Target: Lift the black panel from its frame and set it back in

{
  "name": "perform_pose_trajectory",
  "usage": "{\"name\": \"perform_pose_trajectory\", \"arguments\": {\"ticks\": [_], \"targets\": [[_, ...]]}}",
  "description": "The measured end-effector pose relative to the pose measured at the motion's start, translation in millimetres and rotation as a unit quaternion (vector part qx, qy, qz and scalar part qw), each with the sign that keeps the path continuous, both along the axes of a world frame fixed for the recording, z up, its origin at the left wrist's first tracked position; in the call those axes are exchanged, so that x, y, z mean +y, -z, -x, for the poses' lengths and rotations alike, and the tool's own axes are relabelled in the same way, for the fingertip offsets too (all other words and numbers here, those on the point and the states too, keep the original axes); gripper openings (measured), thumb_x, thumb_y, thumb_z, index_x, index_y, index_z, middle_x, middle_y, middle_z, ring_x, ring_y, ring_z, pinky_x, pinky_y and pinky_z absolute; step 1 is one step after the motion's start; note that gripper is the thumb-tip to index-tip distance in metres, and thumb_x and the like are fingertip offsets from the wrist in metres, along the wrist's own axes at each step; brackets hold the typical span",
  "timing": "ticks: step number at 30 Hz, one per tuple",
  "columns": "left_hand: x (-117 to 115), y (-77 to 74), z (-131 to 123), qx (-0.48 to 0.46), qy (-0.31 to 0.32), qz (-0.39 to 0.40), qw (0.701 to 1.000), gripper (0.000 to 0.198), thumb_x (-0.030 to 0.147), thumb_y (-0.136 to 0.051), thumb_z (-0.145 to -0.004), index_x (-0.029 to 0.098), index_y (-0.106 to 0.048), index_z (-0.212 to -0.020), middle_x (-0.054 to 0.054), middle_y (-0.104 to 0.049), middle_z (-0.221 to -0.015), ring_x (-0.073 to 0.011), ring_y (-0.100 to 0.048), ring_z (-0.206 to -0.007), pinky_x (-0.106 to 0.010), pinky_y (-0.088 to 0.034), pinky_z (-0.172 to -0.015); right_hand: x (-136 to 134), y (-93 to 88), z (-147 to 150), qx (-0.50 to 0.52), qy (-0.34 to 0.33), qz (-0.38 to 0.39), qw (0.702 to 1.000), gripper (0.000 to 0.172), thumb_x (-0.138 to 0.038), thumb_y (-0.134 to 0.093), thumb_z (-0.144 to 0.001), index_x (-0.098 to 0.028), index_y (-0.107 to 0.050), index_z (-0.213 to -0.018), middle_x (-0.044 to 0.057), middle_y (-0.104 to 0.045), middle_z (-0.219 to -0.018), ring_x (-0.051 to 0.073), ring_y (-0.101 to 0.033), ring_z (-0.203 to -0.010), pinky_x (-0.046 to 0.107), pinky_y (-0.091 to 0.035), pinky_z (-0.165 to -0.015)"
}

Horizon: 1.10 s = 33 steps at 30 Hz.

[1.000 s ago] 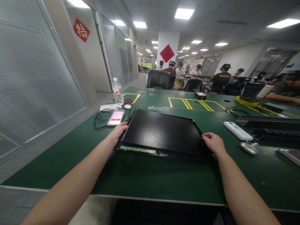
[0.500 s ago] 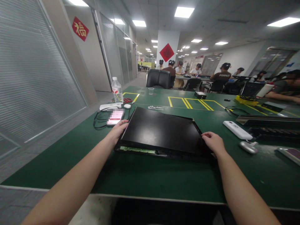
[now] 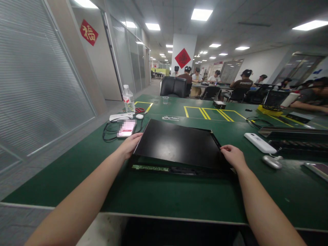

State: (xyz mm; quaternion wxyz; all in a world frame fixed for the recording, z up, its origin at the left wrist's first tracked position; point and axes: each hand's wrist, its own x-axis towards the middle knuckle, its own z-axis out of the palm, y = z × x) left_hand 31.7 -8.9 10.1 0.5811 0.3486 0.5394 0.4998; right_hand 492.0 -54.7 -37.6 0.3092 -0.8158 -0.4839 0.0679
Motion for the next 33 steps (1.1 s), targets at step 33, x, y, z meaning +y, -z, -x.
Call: {"name": "perform_pose_trajectory", "arguments": {"ticks": [33], "targets": [[-6,-2.8,4,0.069,0.053,-0.030,0.996,0.034,0.025,-0.090,-0.054,0.018,-0.074,-0.083,-0.004,-0.077,-0.076,-0.0198,-0.070,-0.067,-0.028,-0.055,-0.062,-1,0.5,2,-0.001,-0.012,-0.004,1.000,0.019,-0.028,-0.061,-0.076,-0.023,-0.079,-0.081,0.006,-0.074,-0.084,0.020,-0.064,-0.075,0.030,-0.045,-0.065]]}}
